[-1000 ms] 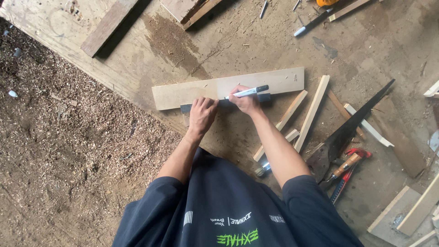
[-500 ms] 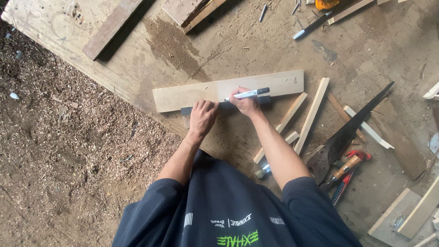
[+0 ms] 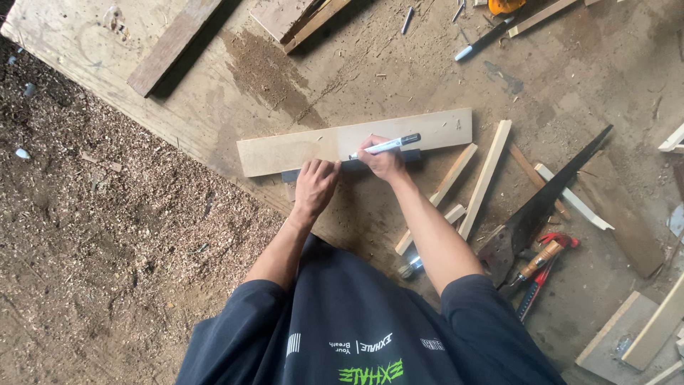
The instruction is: The person arranges wooden planks on a workbench, then uses a metal ruler and a marker to measure and mark lines on the wood. They repeatedly reposition the planks and ruler to verify alignment and mark additional points.
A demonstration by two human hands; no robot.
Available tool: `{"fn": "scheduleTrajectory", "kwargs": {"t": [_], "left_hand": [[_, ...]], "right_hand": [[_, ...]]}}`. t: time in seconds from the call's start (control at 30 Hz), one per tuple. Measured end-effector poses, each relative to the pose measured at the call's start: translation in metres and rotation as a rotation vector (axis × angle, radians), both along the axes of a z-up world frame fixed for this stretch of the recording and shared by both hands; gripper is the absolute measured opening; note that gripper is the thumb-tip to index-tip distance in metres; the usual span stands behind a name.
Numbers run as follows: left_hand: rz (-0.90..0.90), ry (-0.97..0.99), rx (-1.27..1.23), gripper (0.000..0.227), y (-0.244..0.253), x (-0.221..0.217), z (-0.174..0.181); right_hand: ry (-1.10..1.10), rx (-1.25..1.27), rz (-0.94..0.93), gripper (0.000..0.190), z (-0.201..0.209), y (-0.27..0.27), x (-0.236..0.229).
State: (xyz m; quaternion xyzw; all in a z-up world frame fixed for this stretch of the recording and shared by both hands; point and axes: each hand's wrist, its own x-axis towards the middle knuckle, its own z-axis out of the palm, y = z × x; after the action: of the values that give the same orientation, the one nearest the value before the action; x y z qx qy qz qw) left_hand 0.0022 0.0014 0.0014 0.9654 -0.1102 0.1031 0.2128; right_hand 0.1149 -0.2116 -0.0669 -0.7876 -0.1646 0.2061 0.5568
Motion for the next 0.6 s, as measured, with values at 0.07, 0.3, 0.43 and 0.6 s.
{"fn": "scheduleTrajectory", "kwargs": {"t": [0.07, 0.3, 0.43, 0.6], "left_hand": [[0.009, 0.0, -0.003, 0.034, -0.0019, -0.0015, 0.0012], [0.0, -0.018, 0.009, 0.034, -0.0032, -0.0025, 0.0053], [0.002, -0.028, -0.015, 0.034, -0.0026, -0.0026, 0.0059], [0.007, -0.019, -0.038, 0.035, -0.0028, -0.0026, 0.0054]], "right_hand": [[-0.003, -0.018, 0.028, 0.031, 0.0002, -0.0014, -0.0005], [-0.061, -0.088, 0.019, 0.03, 0.0007, -0.0016, -0.0014], [-0.006, -0.049, 0.056, 0.031, -0.0003, -0.0025, -0.0006], [0.023, -0.108, 0.014, 0.032, -0.0039, -0.0013, 0.0001]]}}
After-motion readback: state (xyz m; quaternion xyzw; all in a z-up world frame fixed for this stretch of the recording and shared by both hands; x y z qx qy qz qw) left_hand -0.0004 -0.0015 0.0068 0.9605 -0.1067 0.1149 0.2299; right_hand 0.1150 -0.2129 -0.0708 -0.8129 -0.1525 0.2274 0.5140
